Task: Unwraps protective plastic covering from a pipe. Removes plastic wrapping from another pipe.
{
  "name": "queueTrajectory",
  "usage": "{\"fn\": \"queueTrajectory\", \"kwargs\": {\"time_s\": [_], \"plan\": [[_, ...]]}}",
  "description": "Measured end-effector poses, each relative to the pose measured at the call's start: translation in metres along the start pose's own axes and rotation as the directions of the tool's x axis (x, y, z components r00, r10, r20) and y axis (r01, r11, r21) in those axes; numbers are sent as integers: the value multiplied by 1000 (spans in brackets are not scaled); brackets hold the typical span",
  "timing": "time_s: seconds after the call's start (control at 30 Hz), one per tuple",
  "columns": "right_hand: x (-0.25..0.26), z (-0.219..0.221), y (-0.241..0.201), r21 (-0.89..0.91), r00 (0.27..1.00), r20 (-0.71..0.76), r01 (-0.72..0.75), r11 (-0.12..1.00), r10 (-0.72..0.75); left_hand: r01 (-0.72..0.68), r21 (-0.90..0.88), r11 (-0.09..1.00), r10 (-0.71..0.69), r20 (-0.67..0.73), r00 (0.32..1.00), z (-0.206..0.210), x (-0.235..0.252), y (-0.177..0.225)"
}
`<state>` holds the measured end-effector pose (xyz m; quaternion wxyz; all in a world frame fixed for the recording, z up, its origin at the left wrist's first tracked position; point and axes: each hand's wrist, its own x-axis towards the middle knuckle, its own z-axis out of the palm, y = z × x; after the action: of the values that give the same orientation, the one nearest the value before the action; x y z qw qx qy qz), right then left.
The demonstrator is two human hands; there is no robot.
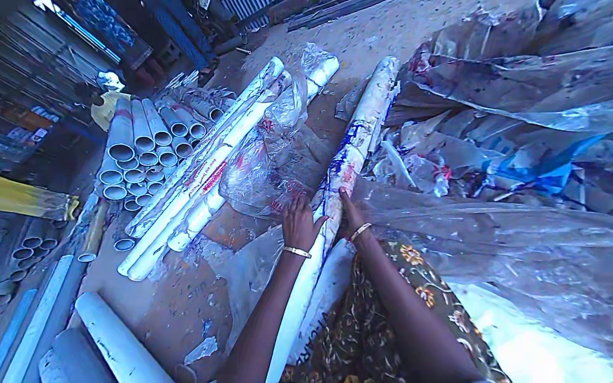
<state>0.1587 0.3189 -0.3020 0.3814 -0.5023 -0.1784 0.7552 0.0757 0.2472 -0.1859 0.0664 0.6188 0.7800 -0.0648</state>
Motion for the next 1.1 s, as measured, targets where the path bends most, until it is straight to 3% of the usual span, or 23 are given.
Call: {"fn": "queueTrajectory", "kwargs": {"time_s": [0.17, 0.33, 0.43, 0.53, 0.6, 0.7, 0.9, 1.1], "plan": [[3, 13, 11, 131, 997, 71, 10, 991, -19, 54, 90, 994, -49, -66, 997, 5, 14, 10], [1, 14, 10, 197, 998, 63, 17, 980, -30, 123, 132, 984, -146, 185, 972, -13, 25, 16], [0, 13, 11, 206, 996, 42, 73, 976, -83, 114, -39, 993, -102, 226, 969, -16, 32, 1], [0, 15, 14, 203, 995, 24, 91, 975, -98, 100, -351, 931, -74, 87, 993, 0, 43, -33], [-1, 17, 17, 193, 994, 15, 106, 975, -111, 168, -503, 848, -187, 14, 982, 18, 50, -56], [-1, 21, 18, 167, 992, -3, 128, 978, -130, 285, -585, 759, -346, 7, 938, 37, 58, -75], [-2, 25, 21, 83, 988, -45, 154, 985, -150, 290, -342, 894, -296, 34, 954, 38, 58, -78], [11, 16, 29, 145, 981, 47, 179, 973, -187, 214, -444, 870, -218, 43, 975, 43, 65, -91]]}}
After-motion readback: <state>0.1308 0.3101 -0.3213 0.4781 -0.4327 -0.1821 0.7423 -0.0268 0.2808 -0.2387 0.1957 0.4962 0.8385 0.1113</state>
